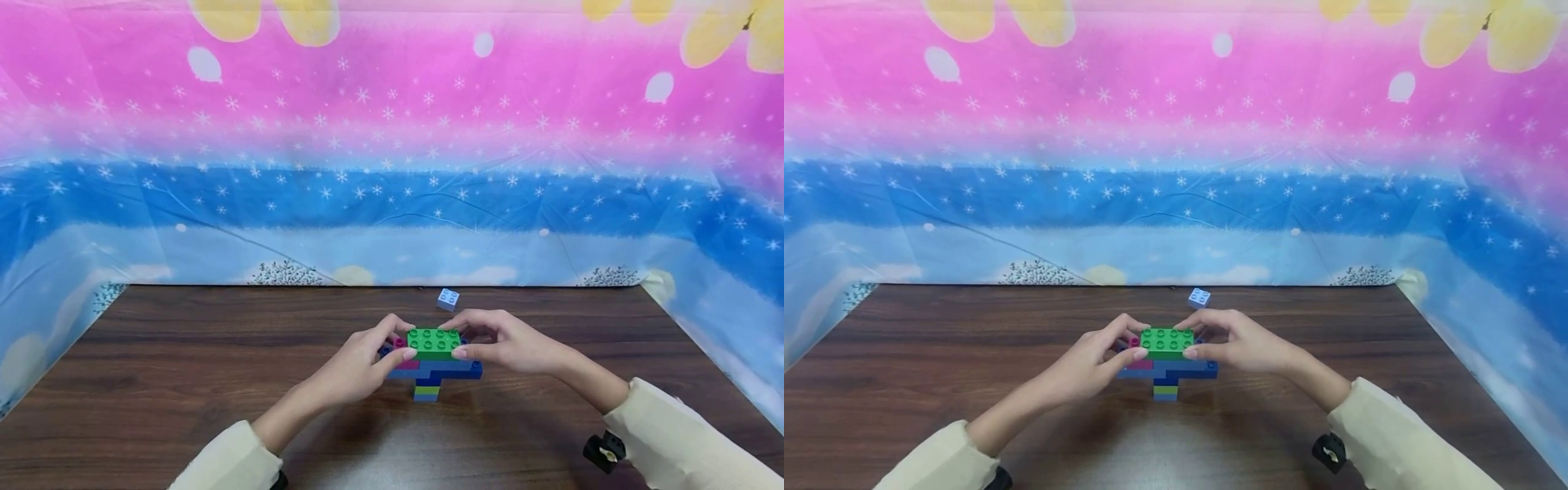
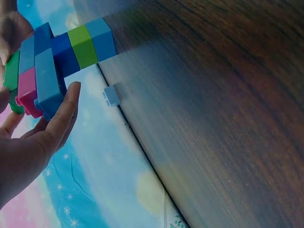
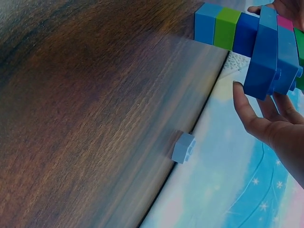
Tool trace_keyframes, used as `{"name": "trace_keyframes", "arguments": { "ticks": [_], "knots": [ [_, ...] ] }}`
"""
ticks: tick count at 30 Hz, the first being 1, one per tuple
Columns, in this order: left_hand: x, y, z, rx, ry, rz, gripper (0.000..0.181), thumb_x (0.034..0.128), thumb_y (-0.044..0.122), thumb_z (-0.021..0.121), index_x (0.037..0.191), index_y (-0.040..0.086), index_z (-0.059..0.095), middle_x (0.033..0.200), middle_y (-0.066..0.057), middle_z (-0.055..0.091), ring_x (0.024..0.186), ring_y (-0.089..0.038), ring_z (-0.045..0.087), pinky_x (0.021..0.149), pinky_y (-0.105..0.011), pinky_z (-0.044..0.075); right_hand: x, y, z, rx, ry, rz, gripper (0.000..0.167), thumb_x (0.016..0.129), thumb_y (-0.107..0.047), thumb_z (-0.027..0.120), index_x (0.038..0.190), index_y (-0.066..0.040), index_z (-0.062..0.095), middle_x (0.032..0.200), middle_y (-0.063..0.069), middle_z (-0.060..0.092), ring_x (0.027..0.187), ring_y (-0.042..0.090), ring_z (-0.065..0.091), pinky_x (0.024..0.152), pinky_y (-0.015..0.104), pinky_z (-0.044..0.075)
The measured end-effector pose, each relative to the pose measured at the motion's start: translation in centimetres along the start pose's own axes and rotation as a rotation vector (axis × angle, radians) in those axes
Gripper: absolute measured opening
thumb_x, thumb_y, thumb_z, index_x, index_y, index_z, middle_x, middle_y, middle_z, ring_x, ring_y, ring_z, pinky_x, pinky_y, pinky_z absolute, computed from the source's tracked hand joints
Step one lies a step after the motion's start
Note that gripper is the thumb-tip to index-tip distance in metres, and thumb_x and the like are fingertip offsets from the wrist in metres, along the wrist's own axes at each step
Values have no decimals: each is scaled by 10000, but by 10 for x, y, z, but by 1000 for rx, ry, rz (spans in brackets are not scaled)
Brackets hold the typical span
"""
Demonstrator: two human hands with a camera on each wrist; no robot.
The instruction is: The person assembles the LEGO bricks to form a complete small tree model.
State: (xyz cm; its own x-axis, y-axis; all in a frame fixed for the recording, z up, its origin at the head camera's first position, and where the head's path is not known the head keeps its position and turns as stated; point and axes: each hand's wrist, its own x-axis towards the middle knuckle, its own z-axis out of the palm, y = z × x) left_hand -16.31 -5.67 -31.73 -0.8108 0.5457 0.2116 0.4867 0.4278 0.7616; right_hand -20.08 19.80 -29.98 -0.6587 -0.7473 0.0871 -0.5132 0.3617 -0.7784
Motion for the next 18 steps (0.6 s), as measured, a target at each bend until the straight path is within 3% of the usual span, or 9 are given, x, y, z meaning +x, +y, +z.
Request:
{"name": "trace_keyframes", "arguments": {
  "ticks": [18],
  "knots": [
    [0,1,-2,-16,-7,-30,290,956,282,481,1187,108,473,1021,-64,583,925,-185,571,728,-298,471,0,-1,-1,5,-22,43,352,918,-199,567,1252,-100,518,1070,42,600,950,189,582,781,339,479]
  ]
}}
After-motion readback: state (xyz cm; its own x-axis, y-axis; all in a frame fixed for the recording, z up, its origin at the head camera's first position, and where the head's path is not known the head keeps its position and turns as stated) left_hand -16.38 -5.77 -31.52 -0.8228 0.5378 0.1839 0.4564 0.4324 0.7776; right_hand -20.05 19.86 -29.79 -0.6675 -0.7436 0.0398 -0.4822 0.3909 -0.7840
